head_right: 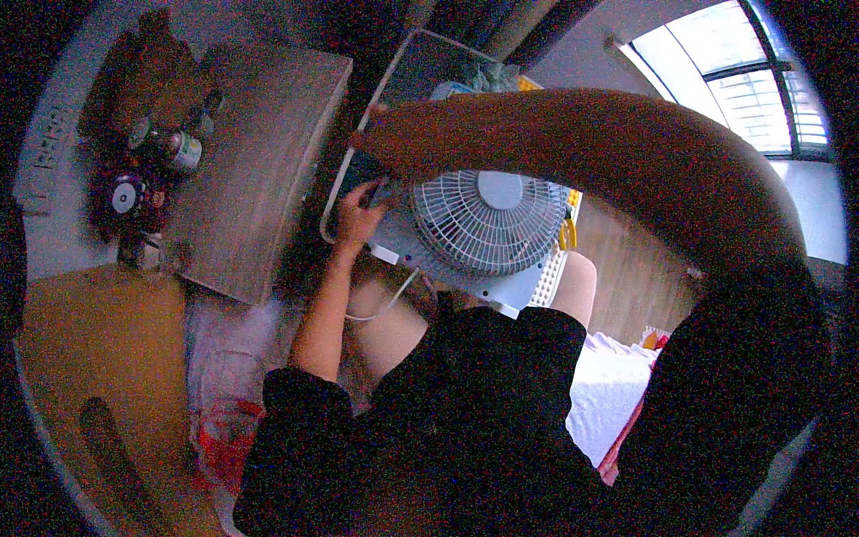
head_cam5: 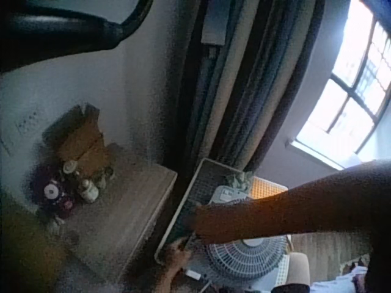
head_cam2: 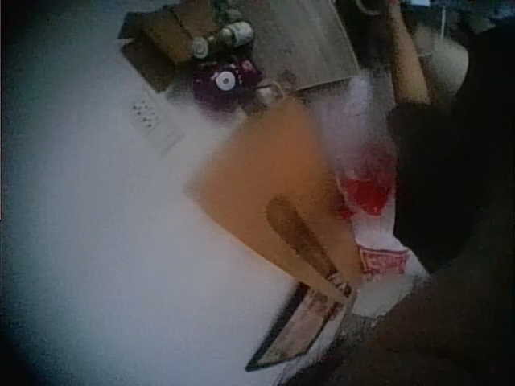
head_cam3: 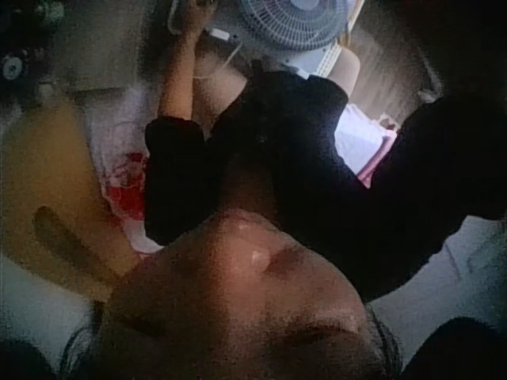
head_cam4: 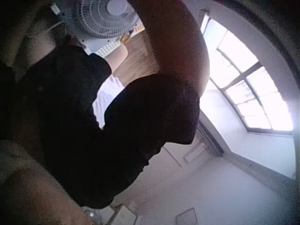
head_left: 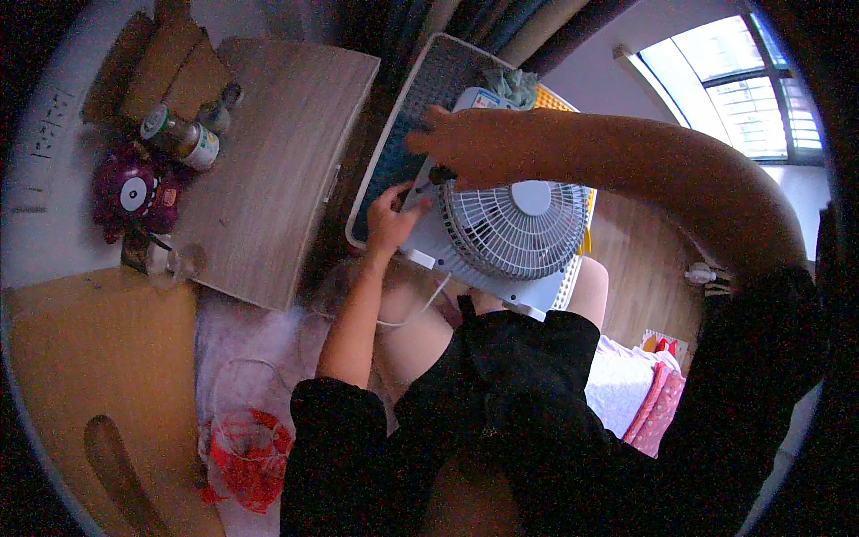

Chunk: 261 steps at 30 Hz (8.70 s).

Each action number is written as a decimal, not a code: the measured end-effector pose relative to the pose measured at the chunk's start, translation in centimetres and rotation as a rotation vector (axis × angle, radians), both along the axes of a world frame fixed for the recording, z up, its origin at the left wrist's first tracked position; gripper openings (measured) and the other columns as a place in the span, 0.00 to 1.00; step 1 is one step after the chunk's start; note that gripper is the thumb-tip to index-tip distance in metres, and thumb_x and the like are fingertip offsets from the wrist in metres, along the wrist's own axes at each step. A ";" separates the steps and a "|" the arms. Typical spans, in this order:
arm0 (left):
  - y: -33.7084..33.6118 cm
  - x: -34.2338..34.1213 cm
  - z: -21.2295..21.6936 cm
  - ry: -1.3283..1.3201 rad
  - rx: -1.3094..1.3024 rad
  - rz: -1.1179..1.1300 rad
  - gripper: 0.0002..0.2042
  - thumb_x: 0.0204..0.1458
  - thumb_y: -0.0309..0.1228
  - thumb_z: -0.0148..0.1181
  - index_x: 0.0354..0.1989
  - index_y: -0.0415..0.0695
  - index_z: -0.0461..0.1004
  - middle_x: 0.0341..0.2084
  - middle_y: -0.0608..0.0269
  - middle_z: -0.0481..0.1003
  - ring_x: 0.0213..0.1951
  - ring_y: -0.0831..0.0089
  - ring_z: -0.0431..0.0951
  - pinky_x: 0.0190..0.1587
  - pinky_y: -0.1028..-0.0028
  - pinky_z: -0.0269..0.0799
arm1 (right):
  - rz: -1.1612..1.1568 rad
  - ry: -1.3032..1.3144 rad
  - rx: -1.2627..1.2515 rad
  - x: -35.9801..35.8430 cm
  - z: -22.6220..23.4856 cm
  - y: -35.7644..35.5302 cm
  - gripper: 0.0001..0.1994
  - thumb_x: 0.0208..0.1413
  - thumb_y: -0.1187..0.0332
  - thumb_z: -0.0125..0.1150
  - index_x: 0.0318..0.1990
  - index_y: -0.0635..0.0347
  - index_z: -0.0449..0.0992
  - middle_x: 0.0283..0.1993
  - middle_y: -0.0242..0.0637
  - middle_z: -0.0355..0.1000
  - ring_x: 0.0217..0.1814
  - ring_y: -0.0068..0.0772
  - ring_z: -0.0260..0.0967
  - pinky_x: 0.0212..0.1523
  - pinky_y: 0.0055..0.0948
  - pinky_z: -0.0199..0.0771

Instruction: The person uses a screwdriver to remove screws from the back of a small white fan. They place the screws on a nearby yellow mat and continue to unscrew the casing.

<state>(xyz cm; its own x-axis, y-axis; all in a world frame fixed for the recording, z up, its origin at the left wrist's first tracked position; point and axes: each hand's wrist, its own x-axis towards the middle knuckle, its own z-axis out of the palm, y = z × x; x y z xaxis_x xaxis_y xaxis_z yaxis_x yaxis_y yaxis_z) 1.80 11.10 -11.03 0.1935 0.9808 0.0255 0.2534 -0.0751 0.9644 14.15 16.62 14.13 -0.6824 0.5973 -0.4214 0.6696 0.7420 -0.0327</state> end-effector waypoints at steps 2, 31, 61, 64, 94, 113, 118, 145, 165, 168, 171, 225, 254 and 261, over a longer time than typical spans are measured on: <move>-0.3 0.2 1.4 -0.049 -0.040 0.017 0.22 0.36 0.38 0.67 0.40 0.40 0.73 0.28 0.58 0.76 0.28 0.74 0.74 0.32 0.77 0.68 | 0.212 0.077 0.067 0.1 -0.5 0.2 0.12 0.46 0.64 0.55 0.36 0.61 0.70 0.30 0.45 0.67 0.36 0.43 0.71 0.31 0.35 0.75; 0.2 0.2 2.1 -0.087 -0.160 -0.020 0.21 0.37 0.34 0.66 0.40 0.38 0.72 0.26 0.57 0.75 0.27 0.75 0.73 0.30 0.77 0.68 | -0.119 -0.064 0.005 1.3 -1.4 2.0 0.19 0.47 0.62 0.57 0.43 0.64 0.63 0.34 0.47 0.67 0.37 0.48 0.69 0.32 0.38 0.73; 0.0 -0.8 0.5 0.117 -0.104 -0.019 0.26 0.39 0.45 0.64 0.43 0.40 0.72 0.17 0.66 0.69 0.19 0.80 0.63 0.23 0.79 0.59 | -0.175 0.347 0.329 7.8 7.8 -5.9 0.13 0.42 0.70 0.57 0.37 0.63 0.71 0.29 0.48 0.70 0.33 0.44 0.70 0.32 0.35 0.72; 0.3 -3.2 0.0 0.108 0.021 0.106 0.21 0.48 0.43 0.56 0.43 0.39 0.71 0.25 0.56 0.73 0.27 0.72 0.72 0.30 0.74 0.66 | -1.022 0.567 0.263 16.0 5.6 -12.4 0.16 0.39 0.64 0.62 0.36 0.62 0.71 0.29 0.48 0.71 0.31 0.41 0.71 0.32 0.35 0.70; -3.7 -9.8 -4.6 0.859 -0.155 0.044 0.16 0.45 0.42 0.52 0.40 0.48 0.72 0.36 0.49 0.73 0.40 0.49 0.71 0.43 0.58 0.66 | -2.404 1.362 -0.086 22.1 -26.1 -33.4 0.19 0.47 0.65 0.50 0.45 0.65 0.62 0.35 0.43 0.68 0.31 0.39 0.70 0.17 0.34 0.76; -22.8 5.1 20.8 -1.232 -1.304 -0.362 0.17 0.51 0.23 0.37 0.49 0.28 0.58 0.50 0.42 0.60 0.56 0.47 0.56 0.59 0.57 0.53 | -1.537 1.568 -0.070 14.6 -0.4 -41.8 0.06 0.46 0.70 0.57 0.29 0.59 0.66 0.23 0.28 0.64 0.25 0.19 0.62 0.27 0.18 0.61; -27.0 9.8 19.3 -1.227 -1.304 -0.507 0.17 0.51 0.25 0.37 0.50 0.32 0.59 0.47 0.47 0.64 0.51 0.56 0.62 0.55 0.63 0.58 | -1.253 1.198 0.113 12.1 -0.9 -42.0 0.16 0.42 0.73 0.60 0.40 0.61 0.66 0.33 0.42 0.70 0.36 0.35 0.70 0.37 0.28 0.69; -30.2 15.0 19.9 -0.495 -0.605 -0.211 0.10 0.50 0.25 0.54 0.41 0.38 0.72 0.28 0.70 0.72 0.27 0.86 0.67 0.30 0.87 0.62 | -1.548 1.857 -0.545 16.3 -3.9 -39.7 0.12 0.44 0.73 0.61 0.34 0.58 0.63 0.32 0.30 0.67 0.32 0.19 0.63 0.32 0.19 0.63; -22.2 14.6 19.4 -0.266 -0.005 -0.251 0.04 0.47 0.22 0.57 0.32 0.39 0.74 0.21 0.72 0.64 0.23 0.87 0.60 0.24 0.87 0.54 | -1.033 0.930 -0.230 25.3 10.2 -40.7 0.19 0.40 0.76 0.60 0.44 0.61 0.69 0.32 0.41 0.66 0.35 0.37 0.67 0.36 0.28 0.66; -21.9 15.0 19.1 -0.285 -0.037 -0.253 0.05 0.46 0.21 0.57 0.32 0.39 0.74 0.21 0.73 0.64 0.23 0.87 0.60 0.24 0.87 0.54 | -1.024 0.899 -0.194 25.6 10.6 -40.3 0.19 0.40 0.77 0.59 0.44 0.61 0.68 0.32 0.41 0.66 0.33 0.37 0.67 0.34 0.28 0.66; -21.7 15.4 19.2 -0.319 -0.087 -0.265 0.05 0.46 0.20 0.57 0.32 0.38 0.74 0.22 0.72 0.64 0.24 0.87 0.61 0.25 0.87 0.55 | -1.036 0.880 -0.190 25.6 10.6 -39.9 0.19 0.40 0.77 0.58 0.44 0.61 0.68 0.32 0.41 0.66 0.32 0.36 0.67 0.33 0.27 0.66; -16.0 20.7 16.3 0.419 0.278 -0.432 0.07 0.40 0.29 0.60 0.29 0.44 0.76 0.19 0.59 0.71 0.20 0.65 0.71 0.23 0.70 0.65 | -0.853 1.203 0.046 27.6 4.8 -30.7 0.19 0.43 0.80 0.60 0.44 0.62 0.64 0.43 0.39 0.69 0.47 0.29 0.66 0.49 0.27 0.64; -23.2 18.1 17.7 0.547 -0.125 -0.593 0.14 0.46 0.29 0.54 0.43 0.43 0.70 0.25 0.52 0.73 0.24 0.61 0.73 0.27 0.65 0.69 | -0.981 1.079 -0.146 28.6 0.1 -27.6 0.17 0.43 0.76 0.62 0.41 0.61 0.65 0.37 0.42 0.70 0.41 0.34 0.69 0.42 0.28 0.68; -22.3 19.9 15.8 0.907 -0.304 -0.828 0.33 0.46 0.35 0.55 0.57 0.35 0.45 0.20 0.46 0.72 0.23 0.51 0.74 0.27 0.57 0.70 | -0.986 0.992 -0.166 28.3 0.2 -26.5 0.16 0.43 0.74 0.61 0.40 0.61 0.64 0.36 0.45 0.69 0.40 0.42 0.69 0.39 0.33 0.68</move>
